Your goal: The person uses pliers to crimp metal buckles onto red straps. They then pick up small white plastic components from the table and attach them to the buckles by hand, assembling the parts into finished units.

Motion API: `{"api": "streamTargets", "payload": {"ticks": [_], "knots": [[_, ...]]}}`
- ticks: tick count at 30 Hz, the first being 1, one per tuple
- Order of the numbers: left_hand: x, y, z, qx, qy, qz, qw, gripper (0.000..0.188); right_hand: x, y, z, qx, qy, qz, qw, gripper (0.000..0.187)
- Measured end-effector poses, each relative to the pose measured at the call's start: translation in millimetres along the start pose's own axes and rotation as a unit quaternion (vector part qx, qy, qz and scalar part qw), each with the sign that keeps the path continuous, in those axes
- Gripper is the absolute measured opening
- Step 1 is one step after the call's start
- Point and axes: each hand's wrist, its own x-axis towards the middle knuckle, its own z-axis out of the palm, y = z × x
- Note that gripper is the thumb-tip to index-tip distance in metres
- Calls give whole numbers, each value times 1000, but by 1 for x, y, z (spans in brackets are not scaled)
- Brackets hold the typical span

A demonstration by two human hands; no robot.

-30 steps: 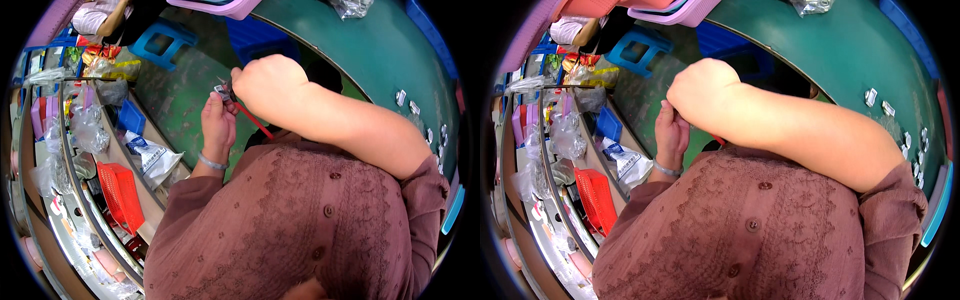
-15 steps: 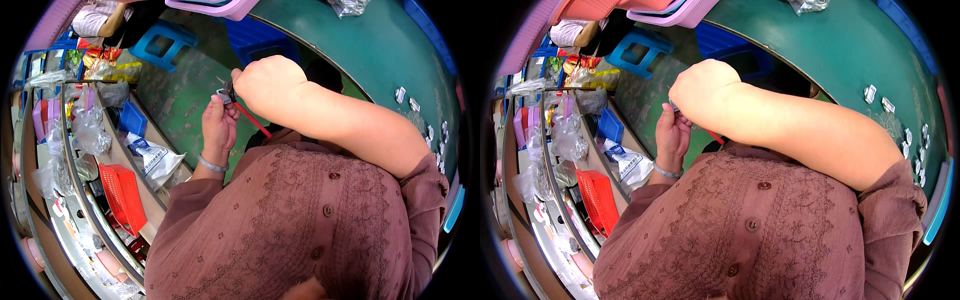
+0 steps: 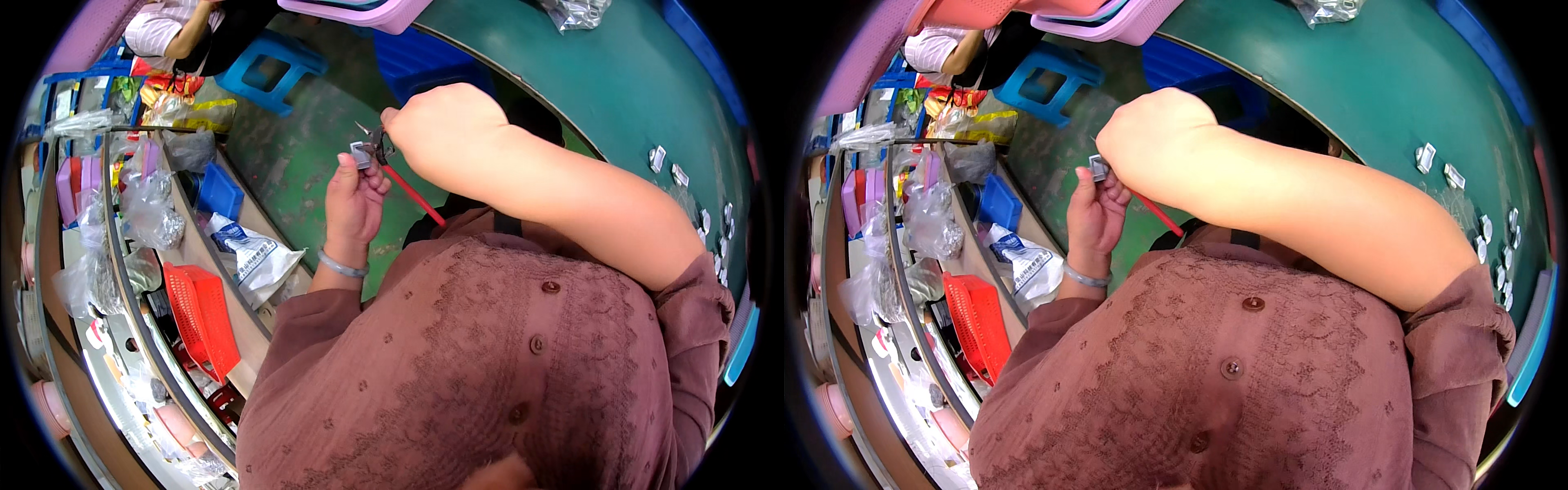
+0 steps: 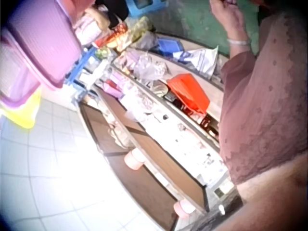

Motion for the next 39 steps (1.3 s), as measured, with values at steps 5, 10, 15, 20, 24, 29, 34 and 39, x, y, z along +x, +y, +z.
{"api": "streamTargets", "payload": {"ticks": [5, 10, 15, 20, 24, 29, 34, 39], "knots": [[-4, 17, -7, -69, -69, -34, 995, 42, -16, 14, -18, 25, 79, 65, 994, 21], [-4, 23, 1, -71, -87, -23, 993, 43, -25, 25, -19, 48, 100, 90, 990, 27], [-9, 25, 6, -61, -104, -14, 993, 43, -30, 30, -13, 33, 130, 66, 989, 29], [15, 15, -48, 394, 61, -15, 917, 37, -39, 35, -21, 33, 153, 94, 983, 27], [-7, 0, -215, 905, -234, -183, 306, 35, -66, 45, -44, 56, 180, 98, 977, 26], [28, 34, -141, 877, -64, -202, 432, 31, -166, 126, -78, 25, 384, 131, 914, 24], [69, 29, -58, 690, -97, -167, 698, 14, -353, 183, -117, 71, 359, 404, 838, 30], [71, 7, 78, 699, -220, 58, 678, 20, -474, 203, -94, 164, 451, 622, 618, 35]]}}
